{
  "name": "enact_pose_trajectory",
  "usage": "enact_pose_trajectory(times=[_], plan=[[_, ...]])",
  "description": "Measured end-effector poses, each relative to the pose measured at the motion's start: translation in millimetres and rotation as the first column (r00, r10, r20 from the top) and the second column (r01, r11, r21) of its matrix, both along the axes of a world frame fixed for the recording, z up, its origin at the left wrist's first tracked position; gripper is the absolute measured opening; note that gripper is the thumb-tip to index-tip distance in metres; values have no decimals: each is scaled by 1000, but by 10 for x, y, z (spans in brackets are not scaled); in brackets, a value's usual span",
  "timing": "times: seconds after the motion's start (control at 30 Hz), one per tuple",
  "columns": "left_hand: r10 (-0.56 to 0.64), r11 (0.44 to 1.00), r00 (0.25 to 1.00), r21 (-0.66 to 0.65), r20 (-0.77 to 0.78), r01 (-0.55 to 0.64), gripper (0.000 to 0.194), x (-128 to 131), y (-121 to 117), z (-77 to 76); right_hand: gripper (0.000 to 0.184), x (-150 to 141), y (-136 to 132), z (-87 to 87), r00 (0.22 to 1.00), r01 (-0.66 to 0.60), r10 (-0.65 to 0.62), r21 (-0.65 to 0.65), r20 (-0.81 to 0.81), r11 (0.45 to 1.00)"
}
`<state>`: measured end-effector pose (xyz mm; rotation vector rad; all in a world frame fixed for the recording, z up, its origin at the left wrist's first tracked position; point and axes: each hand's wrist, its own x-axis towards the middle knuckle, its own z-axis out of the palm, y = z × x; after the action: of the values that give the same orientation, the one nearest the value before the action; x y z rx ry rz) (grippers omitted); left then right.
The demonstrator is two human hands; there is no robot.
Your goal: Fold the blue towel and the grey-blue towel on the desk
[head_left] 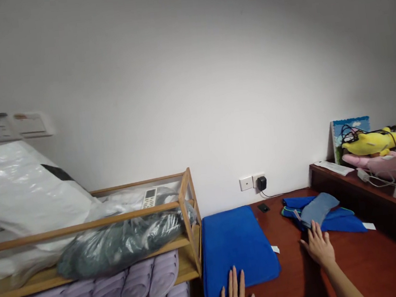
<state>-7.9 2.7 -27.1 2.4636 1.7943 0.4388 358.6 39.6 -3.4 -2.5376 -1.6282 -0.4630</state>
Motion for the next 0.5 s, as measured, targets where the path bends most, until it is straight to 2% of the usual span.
enact_pose_trajectory(times=[0.17,0.3,0.4,0.5], plan=[[-7,1000,1000,2,-12,7,58,-17,-19,44,66,-115,-37,105,999,42,-44,106,9,993],[-8,1000,1000,29,-6,9,57,-11,-23,52,73,-178,-149,319,997,71,-69,153,-14,986],[-10,999,1000,46,-4,11,57,-2,-52,94,78,-231,-418,551,999,24,-17,234,-35,972],[-6,997,1000,73,4,6,55,11,-108,162,80,-443,-870,704,992,-79,104,308,-65,948]])
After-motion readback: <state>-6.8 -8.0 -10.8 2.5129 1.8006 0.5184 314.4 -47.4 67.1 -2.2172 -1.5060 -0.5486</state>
